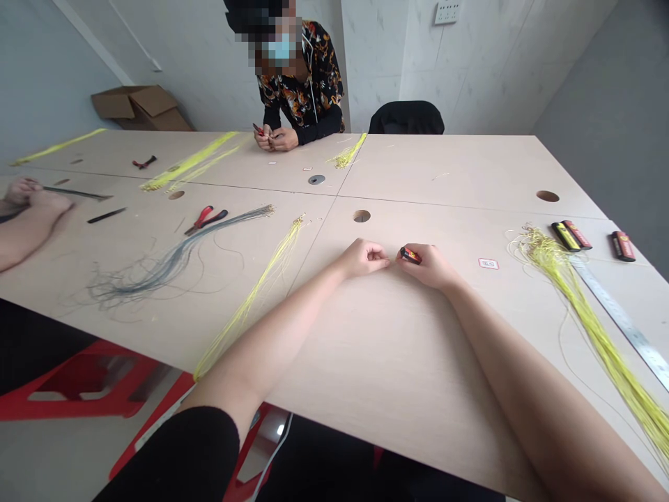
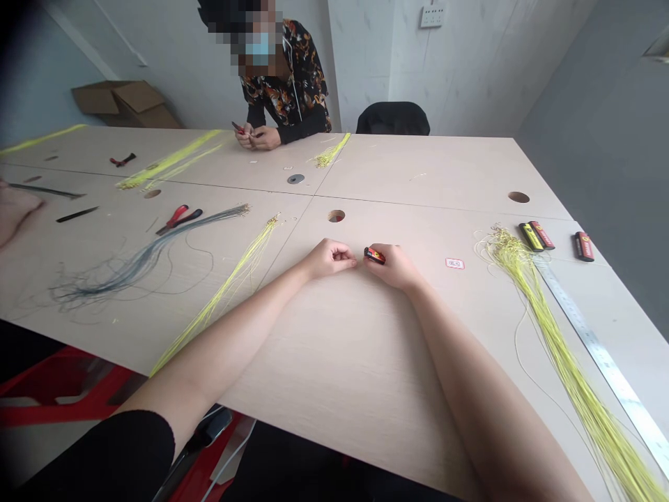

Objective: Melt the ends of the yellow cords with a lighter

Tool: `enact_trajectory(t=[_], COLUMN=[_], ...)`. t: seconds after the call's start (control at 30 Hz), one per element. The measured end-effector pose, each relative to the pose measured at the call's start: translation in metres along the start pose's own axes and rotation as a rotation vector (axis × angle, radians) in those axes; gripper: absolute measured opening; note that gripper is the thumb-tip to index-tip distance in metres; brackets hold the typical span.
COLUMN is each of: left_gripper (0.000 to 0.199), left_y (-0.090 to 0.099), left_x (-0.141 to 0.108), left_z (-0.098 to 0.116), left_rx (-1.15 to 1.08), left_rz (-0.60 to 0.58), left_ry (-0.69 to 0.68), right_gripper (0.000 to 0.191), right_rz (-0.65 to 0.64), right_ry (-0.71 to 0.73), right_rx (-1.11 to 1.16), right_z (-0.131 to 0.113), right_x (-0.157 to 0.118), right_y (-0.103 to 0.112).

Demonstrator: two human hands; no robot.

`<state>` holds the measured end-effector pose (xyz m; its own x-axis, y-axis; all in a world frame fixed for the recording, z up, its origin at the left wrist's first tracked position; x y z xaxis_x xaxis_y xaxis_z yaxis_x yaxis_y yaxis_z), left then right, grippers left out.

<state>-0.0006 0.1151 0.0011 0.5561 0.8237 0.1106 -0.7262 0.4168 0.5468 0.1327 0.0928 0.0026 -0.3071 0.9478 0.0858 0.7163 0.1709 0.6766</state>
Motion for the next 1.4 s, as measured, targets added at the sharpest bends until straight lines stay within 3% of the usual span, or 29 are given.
enact_trajectory(t=[0.47,0.73,1.1,1.4], left_gripper=[0.030,0.028,0.026,0.023], left_y=[0.010,0.005,-0.001,-0.001], left_x=[0.001,-0.001,-0.001,-0.001], left_z=[-0.007,-0.001,0.002,0.001], left_rx=[-0.189,-0.080,0.033,0.018], left_rz=[0.091,0.053,0.003,-0.014], left_ry=[0.045,0.013,-0.059,-0.010], right_gripper=[0.019,0.030,0.030,0.025], right_rz=[0.044,0.031,-0.008,-0.005], right_ry=[-0.031,-0.028,0.003,0.026], right_rx=[0.037,0.166,0.148,0.130], right_z=[0.001,0.000,0.001,0.001], right_x=[-0.001,-0.002,-0.002,-0.001], right_y=[0.005,0.004,0.000,-0.001])
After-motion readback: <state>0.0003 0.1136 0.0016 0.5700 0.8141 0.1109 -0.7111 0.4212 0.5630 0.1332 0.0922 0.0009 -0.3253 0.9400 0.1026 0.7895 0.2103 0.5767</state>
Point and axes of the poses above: each hand's wrist, its own x-axis towards the middle knuckle, its own y-axis out of the back of the hand, z = x × y, the point moved 7 cm from there along x, towards the middle knuckle
